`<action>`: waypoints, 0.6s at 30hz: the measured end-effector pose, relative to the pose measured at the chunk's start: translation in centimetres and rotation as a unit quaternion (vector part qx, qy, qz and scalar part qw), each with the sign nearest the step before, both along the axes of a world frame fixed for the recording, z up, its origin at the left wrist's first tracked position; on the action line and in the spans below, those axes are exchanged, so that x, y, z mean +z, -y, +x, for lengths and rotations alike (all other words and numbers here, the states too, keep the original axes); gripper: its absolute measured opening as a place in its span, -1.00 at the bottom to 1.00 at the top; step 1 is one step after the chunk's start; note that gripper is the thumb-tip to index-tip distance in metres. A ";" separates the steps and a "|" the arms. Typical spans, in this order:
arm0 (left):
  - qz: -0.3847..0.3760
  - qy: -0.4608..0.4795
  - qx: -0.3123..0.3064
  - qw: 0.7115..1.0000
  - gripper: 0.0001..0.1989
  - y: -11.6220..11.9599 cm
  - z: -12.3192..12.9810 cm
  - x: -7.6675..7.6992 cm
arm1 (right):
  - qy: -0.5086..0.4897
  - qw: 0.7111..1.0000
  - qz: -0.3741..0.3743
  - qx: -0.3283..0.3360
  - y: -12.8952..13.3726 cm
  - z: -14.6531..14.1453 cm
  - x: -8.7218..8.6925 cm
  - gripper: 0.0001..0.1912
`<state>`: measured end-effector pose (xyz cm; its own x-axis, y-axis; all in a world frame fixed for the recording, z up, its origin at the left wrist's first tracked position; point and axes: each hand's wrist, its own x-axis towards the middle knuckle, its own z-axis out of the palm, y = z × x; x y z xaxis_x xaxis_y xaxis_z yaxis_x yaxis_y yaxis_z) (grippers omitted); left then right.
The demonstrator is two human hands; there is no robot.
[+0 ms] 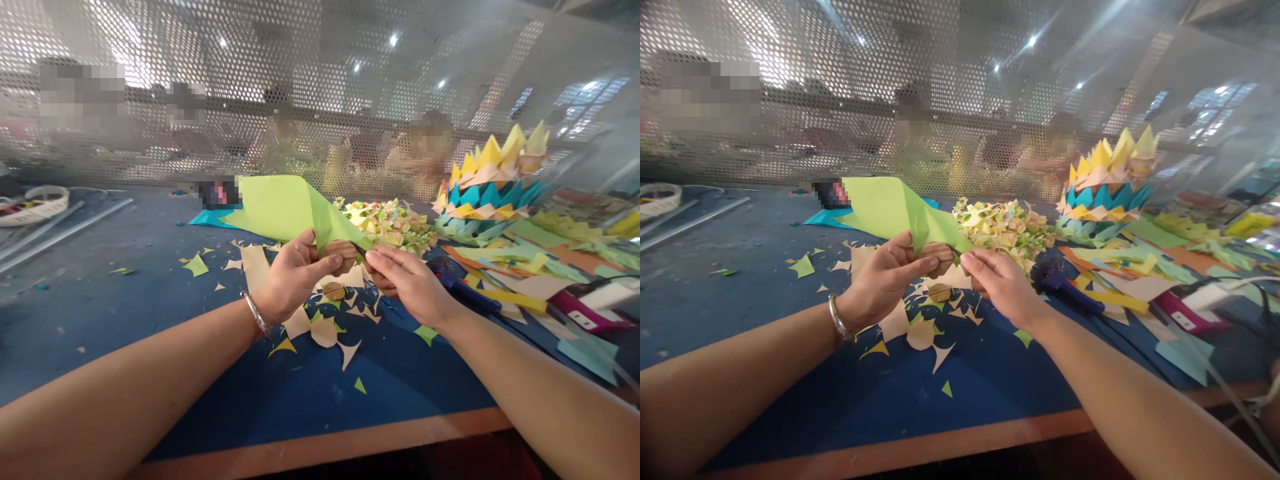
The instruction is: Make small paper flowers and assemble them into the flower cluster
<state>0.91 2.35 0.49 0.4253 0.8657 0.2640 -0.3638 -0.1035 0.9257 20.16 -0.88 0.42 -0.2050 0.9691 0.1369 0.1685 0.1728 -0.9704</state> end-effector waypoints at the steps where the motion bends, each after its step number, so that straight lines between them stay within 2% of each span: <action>1: 0.002 0.002 -0.003 1.000 -0.72 0.0 0.0 0.0 | 0.003 1.000 0.002 0.002 0.0 0.1 0.0 -0.59; 9: 0.021 -0.007 -0.007 1.000 -0.75 -0.4 -0.1 -0.2 | 0.048 0.999 0.018 0.006 0.0 0.6 0.1 -0.59; 18: 0.013 -0.013 -0.010 1.000 -0.76 -0.4 0.0 -0.5 | 0.049 0.998 0.026 0.012 0.0 0.6 0.1 -0.58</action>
